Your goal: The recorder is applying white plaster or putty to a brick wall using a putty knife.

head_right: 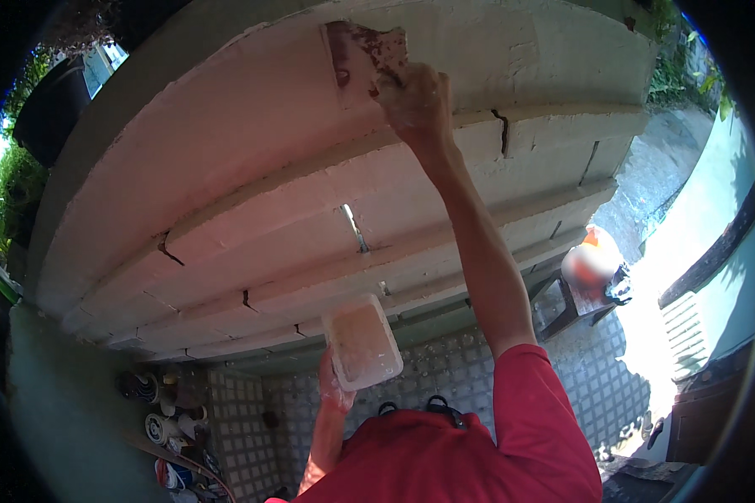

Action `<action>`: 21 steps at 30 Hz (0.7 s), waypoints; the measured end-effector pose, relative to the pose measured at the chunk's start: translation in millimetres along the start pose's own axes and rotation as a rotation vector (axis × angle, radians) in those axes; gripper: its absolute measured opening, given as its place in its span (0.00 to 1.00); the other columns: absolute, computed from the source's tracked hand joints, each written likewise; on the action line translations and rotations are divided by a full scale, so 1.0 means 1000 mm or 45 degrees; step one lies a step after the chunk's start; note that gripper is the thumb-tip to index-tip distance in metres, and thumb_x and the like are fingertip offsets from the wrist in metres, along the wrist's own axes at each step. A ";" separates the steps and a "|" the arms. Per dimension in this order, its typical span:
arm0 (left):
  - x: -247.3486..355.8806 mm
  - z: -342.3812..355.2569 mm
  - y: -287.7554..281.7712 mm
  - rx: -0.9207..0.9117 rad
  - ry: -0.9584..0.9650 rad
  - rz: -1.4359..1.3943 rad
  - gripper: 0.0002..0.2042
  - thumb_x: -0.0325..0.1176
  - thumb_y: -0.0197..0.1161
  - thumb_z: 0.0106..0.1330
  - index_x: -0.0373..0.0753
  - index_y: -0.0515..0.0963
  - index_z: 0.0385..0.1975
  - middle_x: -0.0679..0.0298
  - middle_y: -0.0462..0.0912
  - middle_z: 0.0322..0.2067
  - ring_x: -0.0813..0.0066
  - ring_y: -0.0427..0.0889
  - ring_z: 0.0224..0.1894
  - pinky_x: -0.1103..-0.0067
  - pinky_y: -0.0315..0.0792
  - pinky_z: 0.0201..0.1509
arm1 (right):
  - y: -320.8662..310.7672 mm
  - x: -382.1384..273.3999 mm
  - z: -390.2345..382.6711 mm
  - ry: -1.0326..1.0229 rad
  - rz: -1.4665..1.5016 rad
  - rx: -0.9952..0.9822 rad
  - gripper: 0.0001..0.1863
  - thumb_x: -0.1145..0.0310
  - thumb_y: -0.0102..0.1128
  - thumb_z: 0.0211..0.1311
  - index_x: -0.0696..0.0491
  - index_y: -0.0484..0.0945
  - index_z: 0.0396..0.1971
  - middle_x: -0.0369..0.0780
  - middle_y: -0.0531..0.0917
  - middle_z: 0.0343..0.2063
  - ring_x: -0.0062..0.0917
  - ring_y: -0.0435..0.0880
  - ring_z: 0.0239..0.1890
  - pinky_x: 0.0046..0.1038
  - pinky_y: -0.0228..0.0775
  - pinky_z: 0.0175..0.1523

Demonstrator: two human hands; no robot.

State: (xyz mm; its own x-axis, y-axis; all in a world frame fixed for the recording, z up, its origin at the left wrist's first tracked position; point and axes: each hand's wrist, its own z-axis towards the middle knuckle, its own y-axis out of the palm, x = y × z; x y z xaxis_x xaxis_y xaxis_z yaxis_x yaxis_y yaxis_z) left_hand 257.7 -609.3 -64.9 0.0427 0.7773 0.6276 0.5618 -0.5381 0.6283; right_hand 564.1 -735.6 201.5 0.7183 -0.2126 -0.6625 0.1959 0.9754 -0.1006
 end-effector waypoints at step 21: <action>0.001 0.008 0.000 0.013 -0.012 0.032 0.25 0.49 0.49 0.67 0.43 0.65 0.59 0.64 0.74 0.52 0.67 0.74 0.53 0.67 0.72 0.55 | -0.023 0.024 -0.023 -0.995 -1.038 0.064 0.21 0.79 0.54 0.50 0.49 0.77 0.47 0.40 0.82 0.44 0.28 0.81 0.46 0.41 0.54 0.62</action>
State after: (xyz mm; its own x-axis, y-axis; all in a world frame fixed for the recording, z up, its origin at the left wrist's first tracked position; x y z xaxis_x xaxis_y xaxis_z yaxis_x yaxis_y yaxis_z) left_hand 264.7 -605.9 -67.8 0.0647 0.7670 0.6384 0.5691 -0.5539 0.6077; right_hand 561.4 -761.8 170.4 0.5811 -0.7793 0.2346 0.8108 0.5297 -0.2488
